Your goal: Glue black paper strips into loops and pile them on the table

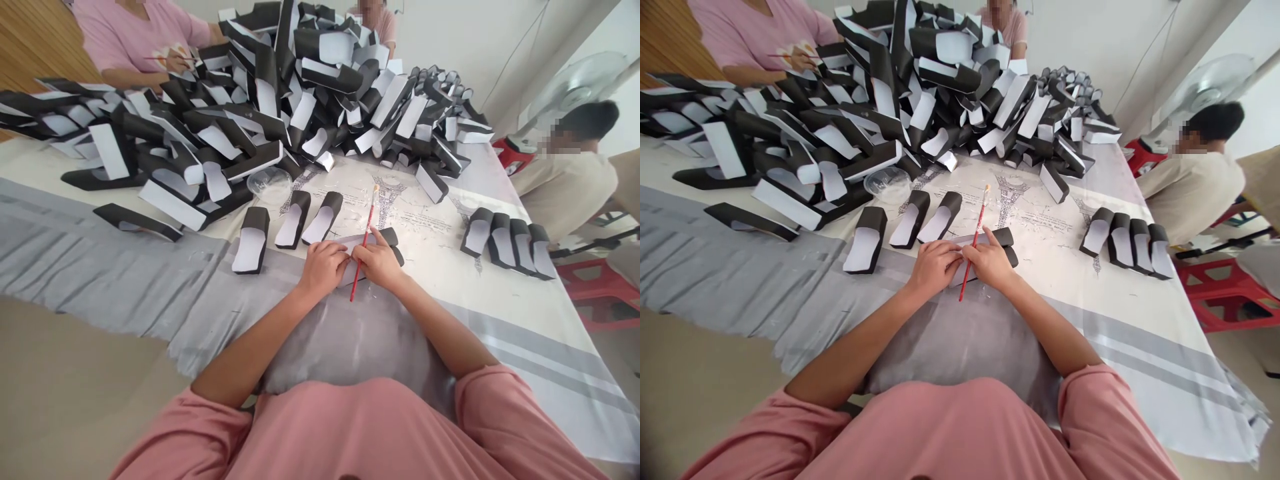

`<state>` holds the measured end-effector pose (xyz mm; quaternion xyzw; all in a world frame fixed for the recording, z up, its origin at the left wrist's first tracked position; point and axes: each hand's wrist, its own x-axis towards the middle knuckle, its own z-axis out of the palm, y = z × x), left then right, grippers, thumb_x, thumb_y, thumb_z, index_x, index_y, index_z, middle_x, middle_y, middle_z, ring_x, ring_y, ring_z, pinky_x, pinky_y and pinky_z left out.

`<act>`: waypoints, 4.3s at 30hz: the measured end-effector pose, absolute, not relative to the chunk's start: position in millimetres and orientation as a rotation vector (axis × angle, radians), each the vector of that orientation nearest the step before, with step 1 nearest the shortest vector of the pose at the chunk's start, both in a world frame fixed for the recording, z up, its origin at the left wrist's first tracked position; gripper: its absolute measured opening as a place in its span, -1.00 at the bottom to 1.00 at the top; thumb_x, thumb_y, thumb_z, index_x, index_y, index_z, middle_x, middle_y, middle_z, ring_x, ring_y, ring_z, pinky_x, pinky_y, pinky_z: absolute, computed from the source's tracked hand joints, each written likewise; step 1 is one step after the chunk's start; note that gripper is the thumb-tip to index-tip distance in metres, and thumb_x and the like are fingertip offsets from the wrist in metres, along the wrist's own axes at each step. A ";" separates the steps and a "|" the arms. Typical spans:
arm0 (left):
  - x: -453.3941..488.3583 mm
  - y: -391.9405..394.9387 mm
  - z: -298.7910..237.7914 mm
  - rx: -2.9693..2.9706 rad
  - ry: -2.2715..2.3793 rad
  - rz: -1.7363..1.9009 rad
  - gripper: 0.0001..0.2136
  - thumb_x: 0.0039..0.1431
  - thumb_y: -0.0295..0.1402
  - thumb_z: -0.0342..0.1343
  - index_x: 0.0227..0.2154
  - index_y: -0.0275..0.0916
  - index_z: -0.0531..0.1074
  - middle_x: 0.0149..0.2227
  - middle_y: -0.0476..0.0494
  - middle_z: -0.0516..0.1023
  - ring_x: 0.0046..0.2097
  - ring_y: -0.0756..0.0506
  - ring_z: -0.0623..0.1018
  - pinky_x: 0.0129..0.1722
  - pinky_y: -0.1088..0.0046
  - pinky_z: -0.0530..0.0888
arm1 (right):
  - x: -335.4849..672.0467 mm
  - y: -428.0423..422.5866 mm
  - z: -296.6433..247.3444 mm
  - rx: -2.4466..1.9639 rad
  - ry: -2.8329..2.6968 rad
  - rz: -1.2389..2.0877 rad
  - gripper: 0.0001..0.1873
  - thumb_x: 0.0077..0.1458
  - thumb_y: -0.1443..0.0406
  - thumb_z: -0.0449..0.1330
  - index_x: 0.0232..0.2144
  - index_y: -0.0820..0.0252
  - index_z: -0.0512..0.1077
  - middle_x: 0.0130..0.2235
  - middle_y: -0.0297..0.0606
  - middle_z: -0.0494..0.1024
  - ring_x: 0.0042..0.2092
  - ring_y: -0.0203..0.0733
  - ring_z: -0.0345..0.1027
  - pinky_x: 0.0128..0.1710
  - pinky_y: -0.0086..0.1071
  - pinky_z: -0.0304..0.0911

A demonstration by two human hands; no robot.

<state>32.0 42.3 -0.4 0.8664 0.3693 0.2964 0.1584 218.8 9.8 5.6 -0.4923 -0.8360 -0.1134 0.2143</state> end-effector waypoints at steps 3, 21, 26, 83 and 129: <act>26.1 48.3 13.8 2.327 0.974 1.223 -0.73 0.30 -0.18 0.09 -0.07 -0.17 0.54 0.13 -0.24 0.52 0.20 -0.23 0.43 0.23 0.09 0.29 | 225.6 13.7 23.8 -1.306 -2.217 -0.444 -0.73 0.01 0.55 -0.05 -0.47 0.10 0.28 -0.60 -0.52 0.25 -0.53 -0.32 0.10 0.29 -0.15 0.09; 73.7 112.7 51.9 1.313 1.059 1.316 -0.64 0.35 -0.17 -0.02 0.13 -0.15 0.32 0.25 -0.23 0.39 0.29 -0.18 0.37 0.30 0.18 0.27 | 203.2 64.2 70.0 -1.351 -2.086 -0.760 -0.73 0.03 0.55 -0.03 -0.46 0.11 0.31 -0.57 -0.46 0.33 -0.48 -0.27 0.19 0.29 -0.19 0.03; 73.5 102.4 45.3 1.409 1.032 1.377 -0.74 0.36 -0.22 -0.06 0.00 -0.19 0.36 0.08 -0.23 0.49 0.13 -0.16 0.47 0.18 0.21 0.38 | 200.7 57.0 66.9 -1.317 -2.110 -0.810 -0.73 0.14 0.53 -0.02 -0.44 0.11 0.35 -0.55 -0.44 0.37 -0.42 -0.26 0.23 0.30 -0.20 0.01; 58.6 52.9 103.6 1.317 0.488 1.085 -0.54 0.42 -0.09 -0.17 0.33 0.10 0.17 0.28 0.10 0.40 0.38 -0.14 0.27 0.37 0.13 0.30 | 198.0 22.0 102.8 -1.169 -1.644 -0.598 -0.71 0.10 0.53 0.04 -0.55 0.08 0.21 -0.41 -0.52 0.60 -0.39 -0.31 0.43 0.27 -0.10 0.13; 61.5 65.4 94.3 1.231 0.574 1.116 -0.64 0.31 -0.17 0.04 0.12 -0.07 0.43 0.19 -0.11 0.49 0.28 -0.19 0.41 0.22 0.17 0.45 | 200.9 38.9 86.9 -1.197 -1.681 -0.504 -0.68 0.16 0.49 0.02 -0.59 0.12 0.17 -0.52 -0.49 0.47 -0.43 -0.35 0.31 0.18 -0.16 0.22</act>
